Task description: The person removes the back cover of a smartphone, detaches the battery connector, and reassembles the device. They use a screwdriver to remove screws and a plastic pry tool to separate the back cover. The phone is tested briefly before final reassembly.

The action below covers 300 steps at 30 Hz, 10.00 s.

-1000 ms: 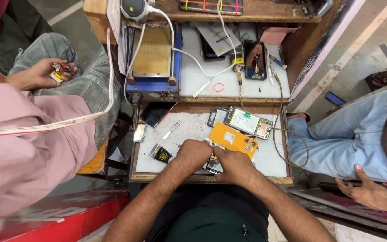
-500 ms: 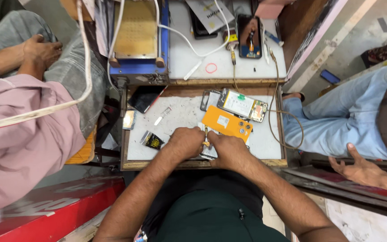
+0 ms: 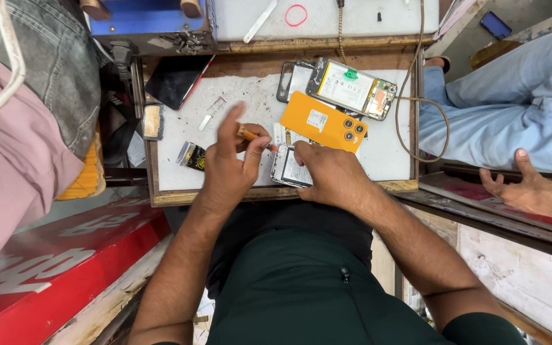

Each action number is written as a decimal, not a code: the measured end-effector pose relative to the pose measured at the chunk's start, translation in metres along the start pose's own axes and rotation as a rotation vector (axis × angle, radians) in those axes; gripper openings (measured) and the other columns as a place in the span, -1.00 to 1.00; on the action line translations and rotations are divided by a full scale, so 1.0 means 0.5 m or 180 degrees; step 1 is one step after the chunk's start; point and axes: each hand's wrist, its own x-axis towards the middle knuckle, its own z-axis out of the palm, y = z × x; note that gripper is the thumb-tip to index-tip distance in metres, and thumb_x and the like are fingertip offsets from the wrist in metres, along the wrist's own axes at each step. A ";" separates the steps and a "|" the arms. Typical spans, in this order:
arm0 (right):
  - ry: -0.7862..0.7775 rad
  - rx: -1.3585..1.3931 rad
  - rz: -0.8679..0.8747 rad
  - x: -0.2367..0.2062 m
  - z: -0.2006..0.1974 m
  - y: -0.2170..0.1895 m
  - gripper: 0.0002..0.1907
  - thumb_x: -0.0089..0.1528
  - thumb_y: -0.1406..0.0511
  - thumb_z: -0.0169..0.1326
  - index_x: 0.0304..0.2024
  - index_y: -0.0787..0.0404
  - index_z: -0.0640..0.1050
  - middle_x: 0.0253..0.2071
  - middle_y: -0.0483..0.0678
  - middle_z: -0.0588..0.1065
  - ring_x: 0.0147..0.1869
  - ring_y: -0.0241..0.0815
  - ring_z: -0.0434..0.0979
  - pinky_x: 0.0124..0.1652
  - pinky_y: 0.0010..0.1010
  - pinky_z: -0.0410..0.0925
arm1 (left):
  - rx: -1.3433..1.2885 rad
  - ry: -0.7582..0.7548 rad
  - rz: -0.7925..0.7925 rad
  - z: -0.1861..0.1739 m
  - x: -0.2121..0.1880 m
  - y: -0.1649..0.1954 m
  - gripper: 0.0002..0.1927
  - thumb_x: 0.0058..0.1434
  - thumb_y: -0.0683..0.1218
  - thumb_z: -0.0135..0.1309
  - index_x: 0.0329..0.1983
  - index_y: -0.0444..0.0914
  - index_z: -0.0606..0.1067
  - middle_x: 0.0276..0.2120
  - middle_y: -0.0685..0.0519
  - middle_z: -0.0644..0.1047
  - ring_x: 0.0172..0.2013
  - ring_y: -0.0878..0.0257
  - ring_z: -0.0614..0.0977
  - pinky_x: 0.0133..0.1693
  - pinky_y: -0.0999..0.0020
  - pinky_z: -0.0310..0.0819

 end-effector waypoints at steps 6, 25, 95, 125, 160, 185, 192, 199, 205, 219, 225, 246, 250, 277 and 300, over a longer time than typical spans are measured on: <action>-0.0113 -0.0060 0.0055 0.005 -0.003 -0.001 -0.44 -0.06 0.24 0.41 -0.12 0.18 0.40 -0.34 0.07 0.56 -0.22 0.08 0.63 -0.29 -0.10 0.48 | 0.0356 -0.0116 0.0106 0.020 -0.003 -0.008 -0.52 0.48 -0.16 0.10 0.37 -0.20 0.20 -0.21 -0.05 0.65 -0.20 0.15 0.77 -0.16 0.29 0.75; -0.0142 -0.0070 0.0049 0.011 0.000 0.000 -0.44 -0.05 0.24 0.42 -0.12 0.18 0.40 -0.34 0.06 0.57 -0.22 0.05 0.64 -0.31 -0.13 0.50 | 0.0606 -0.0219 0.0307 0.024 -0.007 -0.022 -0.49 0.46 -0.15 0.13 0.36 -0.20 0.18 -0.25 -0.01 0.63 -0.22 0.17 0.76 -0.21 0.31 0.74; -0.0017 -0.0045 -0.0003 0.009 -0.007 -0.004 -0.46 -0.07 0.23 0.41 -0.16 0.17 0.41 -0.30 0.08 0.57 -0.16 0.11 0.63 -0.27 -0.08 0.48 | 0.1542 -0.0851 0.0292 -0.017 0.067 0.033 -0.41 0.24 -0.11 0.28 0.28 -0.27 0.31 -0.31 -0.06 0.63 -0.29 -0.02 0.68 -0.21 0.06 0.54; -0.0044 -0.0219 -0.0027 0.014 0.000 0.002 -0.37 -0.10 0.21 0.43 -0.10 0.23 0.40 -0.28 0.10 0.58 -0.14 0.12 0.63 -0.28 -0.07 0.50 | 0.2794 -0.2860 -0.0213 0.074 0.083 -0.007 -0.77 0.12 -0.12 0.19 -0.16 -0.29 0.61 -0.20 -0.09 0.60 -0.30 0.01 0.71 -0.33 0.10 0.65; -0.0263 -0.0045 0.0041 0.012 -0.013 0.006 -0.45 -0.06 0.24 0.39 -0.13 0.18 0.40 -0.28 0.04 0.56 -0.14 0.07 0.62 -0.25 -0.10 0.48 | -0.0122 -0.0524 -0.0229 -0.056 0.042 -0.010 -0.65 0.57 -0.20 0.00 0.27 -0.22 0.14 -0.02 -0.07 0.64 -0.02 0.11 0.75 0.06 0.22 0.70; -0.0160 -0.0096 -0.0055 0.016 -0.009 0.009 -0.47 -0.09 0.23 0.42 -0.22 0.18 0.40 -0.35 0.02 0.54 -0.23 0.03 0.62 -0.33 -0.14 0.48 | 0.0343 -0.0224 0.0080 0.062 0.029 -0.062 -0.45 0.46 -0.19 0.09 0.39 -0.16 0.12 -0.18 -0.07 0.63 -0.17 0.16 0.76 -0.12 0.29 0.77; -0.0188 -0.0012 0.0010 0.014 -0.008 0.011 -0.49 -0.06 0.25 0.40 -0.19 0.17 0.40 -0.35 0.02 0.55 -0.21 0.04 0.62 -0.29 -0.13 0.48 | 0.0355 -0.0404 0.0166 0.053 0.040 -0.042 -0.44 0.46 -0.24 0.07 0.41 -0.16 0.12 -0.12 -0.08 0.63 -0.12 0.10 0.75 -0.10 0.26 0.74; -0.0022 0.0017 -0.0075 0.015 -0.002 0.015 -0.49 -0.09 0.24 0.40 -0.20 0.18 0.42 -0.28 -0.02 0.57 -0.17 0.03 0.63 -0.25 -0.14 0.49 | 0.1576 -0.0703 0.0440 0.044 0.066 -0.015 -0.43 0.35 -0.02 0.28 0.29 -0.21 0.28 -0.34 -0.04 0.58 -0.33 0.00 0.65 -0.22 0.05 0.57; -0.0088 -0.0010 -0.0029 0.019 -0.004 0.014 -0.42 -0.10 0.22 0.42 -0.13 0.20 0.43 -0.28 -0.02 0.58 -0.17 0.02 0.64 -0.26 -0.15 0.49 | 0.1418 -0.0788 0.0587 0.048 0.072 -0.016 -0.40 0.26 -0.17 0.21 0.34 -0.16 0.27 -0.27 -0.02 0.61 -0.29 0.03 0.66 -0.25 0.10 0.57; -0.0186 -0.0014 0.0017 0.022 -0.013 0.007 -0.50 -0.07 0.23 0.40 -0.18 0.16 0.44 -0.27 -0.04 0.60 -0.18 0.00 0.66 -0.25 -0.16 0.50 | 0.1291 -0.1017 -0.0125 0.067 0.071 -0.019 -0.44 0.36 -0.11 0.15 0.35 -0.18 0.22 -0.21 -0.09 0.60 -0.32 -0.06 0.68 -0.36 0.06 0.61; -0.0287 -0.0089 0.0076 0.024 -0.012 0.010 -0.51 -0.05 0.20 0.39 -0.19 0.14 0.42 -0.33 -0.01 0.58 -0.20 0.01 0.65 -0.27 -0.15 0.51 | 0.1470 -0.0718 -0.0293 0.061 0.077 -0.015 -0.38 0.30 -0.03 0.22 0.33 -0.17 0.21 -0.27 -0.09 0.62 -0.35 -0.08 0.69 -0.38 0.01 0.59; -0.0108 -0.0123 -0.0043 0.018 -0.010 0.011 -0.51 -0.07 0.20 0.41 -0.23 0.14 0.42 -0.38 0.03 0.56 -0.21 0.07 0.64 -0.26 -0.10 0.47 | 0.1515 -0.1082 0.0008 0.028 0.106 -0.001 -0.46 0.29 0.00 0.25 0.23 -0.17 0.28 -0.32 -0.06 0.63 -0.33 -0.07 0.69 -0.30 0.04 0.58; -0.0111 -0.0066 -0.0025 0.022 -0.012 0.013 -0.52 -0.07 0.22 0.39 -0.22 0.14 0.42 -0.35 0.01 0.57 -0.21 0.07 0.64 -0.27 -0.11 0.48 | 0.1144 -0.0752 0.0252 0.023 0.110 -0.002 -0.44 0.26 -0.12 0.21 0.26 -0.23 0.25 -0.22 -0.09 0.63 -0.31 -0.07 0.70 -0.35 0.07 0.58; -0.0071 -0.0055 -0.0072 0.020 -0.011 0.013 -0.53 -0.07 0.21 0.39 -0.23 0.14 0.43 -0.35 0.03 0.58 -0.20 0.06 0.64 -0.26 -0.11 0.48 | 0.1621 -0.1073 -0.0350 0.016 0.115 -0.004 -0.41 0.33 0.06 0.28 0.25 -0.19 0.26 -0.38 0.03 0.65 -0.37 0.02 0.71 -0.33 0.09 0.58; -0.0358 -0.0079 0.0166 0.023 -0.021 0.002 -0.56 0.00 0.21 0.37 -0.22 0.12 0.40 -0.40 -0.02 0.54 -0.23 -0.01 0.64 -0.29 -0.14 0.47 | 0.0543 -0.0023 -0.0911 -0.038 0.061 -0.077 -0.60 0.48 -0.11 0.12 0.31 -0.20 0.32 -0.07 -0.06 0.70 -0.05 0.15 0.77 -0.04 0.25 0.71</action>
